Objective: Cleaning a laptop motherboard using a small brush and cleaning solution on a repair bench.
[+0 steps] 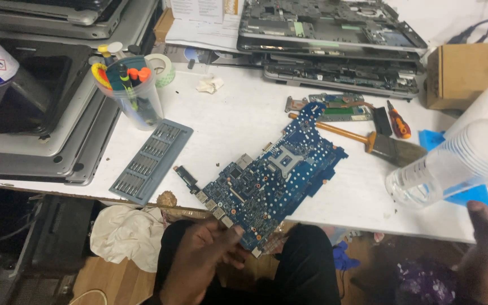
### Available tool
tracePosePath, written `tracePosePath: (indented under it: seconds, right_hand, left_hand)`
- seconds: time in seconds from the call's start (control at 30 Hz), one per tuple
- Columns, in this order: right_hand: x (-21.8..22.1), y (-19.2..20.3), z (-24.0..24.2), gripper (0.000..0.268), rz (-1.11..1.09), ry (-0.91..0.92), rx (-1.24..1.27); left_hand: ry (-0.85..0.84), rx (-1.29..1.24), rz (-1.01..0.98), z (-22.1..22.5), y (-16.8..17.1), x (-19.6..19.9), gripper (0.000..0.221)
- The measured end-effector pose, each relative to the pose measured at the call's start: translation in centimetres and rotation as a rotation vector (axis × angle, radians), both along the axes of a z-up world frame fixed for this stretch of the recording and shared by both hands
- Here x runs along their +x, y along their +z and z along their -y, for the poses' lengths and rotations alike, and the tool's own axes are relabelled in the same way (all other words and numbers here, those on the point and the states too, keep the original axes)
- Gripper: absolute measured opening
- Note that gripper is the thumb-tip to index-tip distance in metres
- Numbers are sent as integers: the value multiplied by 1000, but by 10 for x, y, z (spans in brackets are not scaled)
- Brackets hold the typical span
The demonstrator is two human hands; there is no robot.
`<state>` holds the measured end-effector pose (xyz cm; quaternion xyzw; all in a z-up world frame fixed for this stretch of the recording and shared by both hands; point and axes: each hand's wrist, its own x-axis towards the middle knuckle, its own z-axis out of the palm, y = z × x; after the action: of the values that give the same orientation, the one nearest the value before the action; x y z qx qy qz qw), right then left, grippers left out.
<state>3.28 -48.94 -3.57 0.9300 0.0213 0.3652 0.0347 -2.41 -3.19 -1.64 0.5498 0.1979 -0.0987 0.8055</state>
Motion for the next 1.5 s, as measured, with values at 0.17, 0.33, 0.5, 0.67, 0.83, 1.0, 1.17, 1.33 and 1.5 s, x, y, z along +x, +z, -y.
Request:
tracePosePath:
  seconds: [0.17,0.33,0.5,0.67,0.83,1.0,1.17,1.33,1.5]
  right_hand:
    - [39,54,-45,59,-68,95,710]
    - [45,91,-83,73,-62,241,645]
    - [37,94,-78,68,-20,276,660]
    - [18,117,-94,58,-179,410,767]
    - [15,125,-103,68,-209,506,674]
    - [18,124,-98,80,-249,472,729]
    - [30,141,-89,104,-513,320,553]
    - [53,153,-88,107,-545,381,9]
    - [60,166,-111,102,-649,429,-55]
  left_hand:
    - [246,-294,-36,34,-10,0,25]
    - [157,-324,93,28,-8,-1,31]
    - [137,-360,41,7,-9,-5,30]
    - [124,-358,71,-12,-30,-7,19]
    - [139,-385,77,-17,-9,-5,27]
    - [292,-320,116,-17,-32,-1,28]
    - [269,-448,136,-13,-45,-9,28]
    - [419,-501,89,-3,-34,-7,47]
    - [384,-346,207,-6,-16,-5,24]
